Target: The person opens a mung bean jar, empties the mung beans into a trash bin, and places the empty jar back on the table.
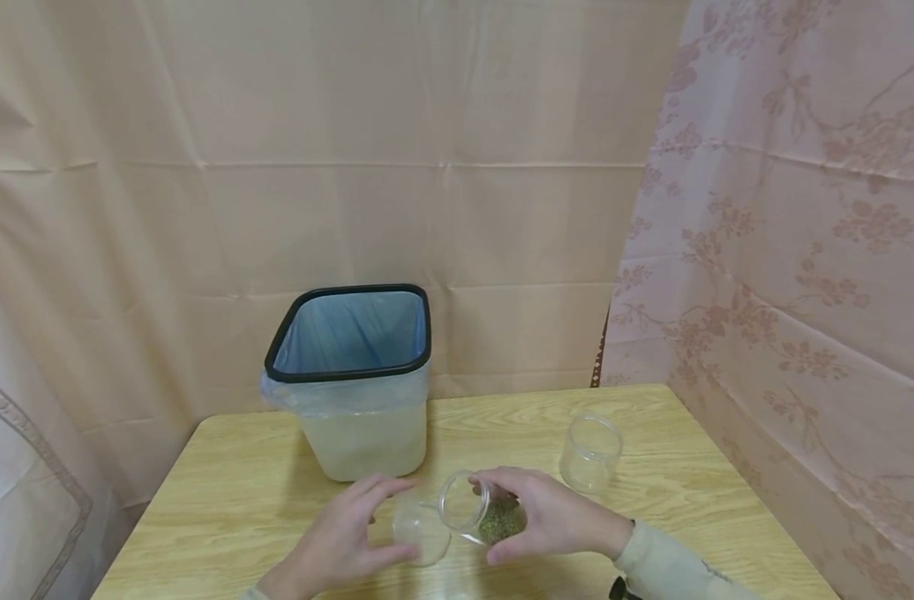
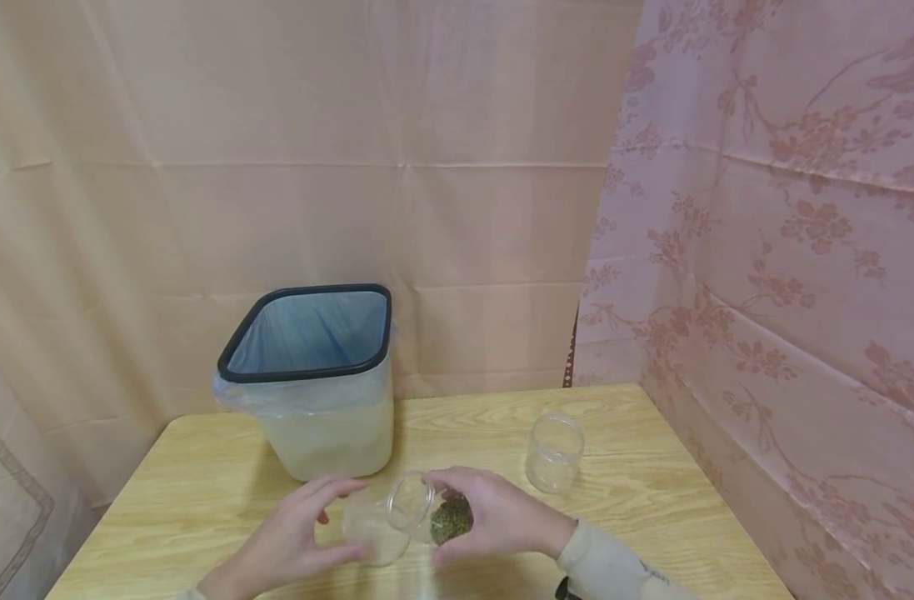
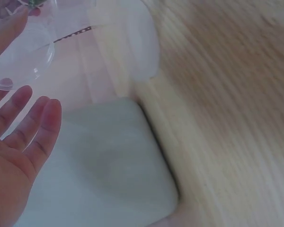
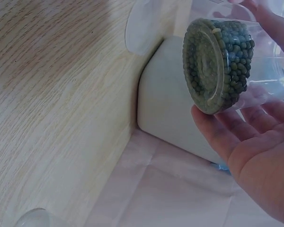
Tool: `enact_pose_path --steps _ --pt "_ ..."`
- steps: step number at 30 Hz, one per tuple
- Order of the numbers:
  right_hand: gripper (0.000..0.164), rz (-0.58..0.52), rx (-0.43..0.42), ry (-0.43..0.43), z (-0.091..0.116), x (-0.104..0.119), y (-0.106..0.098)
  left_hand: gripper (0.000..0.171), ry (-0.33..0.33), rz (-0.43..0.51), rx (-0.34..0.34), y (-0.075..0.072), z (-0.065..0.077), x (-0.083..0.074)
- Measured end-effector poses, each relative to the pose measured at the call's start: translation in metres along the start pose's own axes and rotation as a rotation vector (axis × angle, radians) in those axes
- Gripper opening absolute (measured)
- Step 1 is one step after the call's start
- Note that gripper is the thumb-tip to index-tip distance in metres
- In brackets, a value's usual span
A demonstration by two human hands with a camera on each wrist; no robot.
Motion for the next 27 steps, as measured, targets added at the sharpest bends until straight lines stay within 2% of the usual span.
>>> enact_pose_path --steps 5,13,20,27 --pt "0.080 0.003 -0.008 0.002 0.000 0.001 0.000 0.067 -0.045 0.000 0.005 0.002 0.009 0.009" --pt "0.081 -0.013 -0.004 0.029 0.001 0.001 0.000 0.066 -0.050 -0.026 -0.019 0.004 0.017 0.025" --pt "0.080 -0.006 -0.014 0.020 0.001 -0.001 0.000 0.064 -0.160 -0.007 0.044 0.006 0.020 0.039" --pt "0.080 -0.029 0.000 0.029 0.000 -0.002 -0.001 0.066 -0.210 -0.016 0.070 0.006 0.024 0.049"
Point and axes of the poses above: each hand's wrist, its own z-axis away from the middle knuckle, its own y-axis out of the palm, x = y × z, the point moved 1 cm from there along -z, towards the middle knuckle, and after that the axes turned 3 degrees about y, right-handed, at the moved point
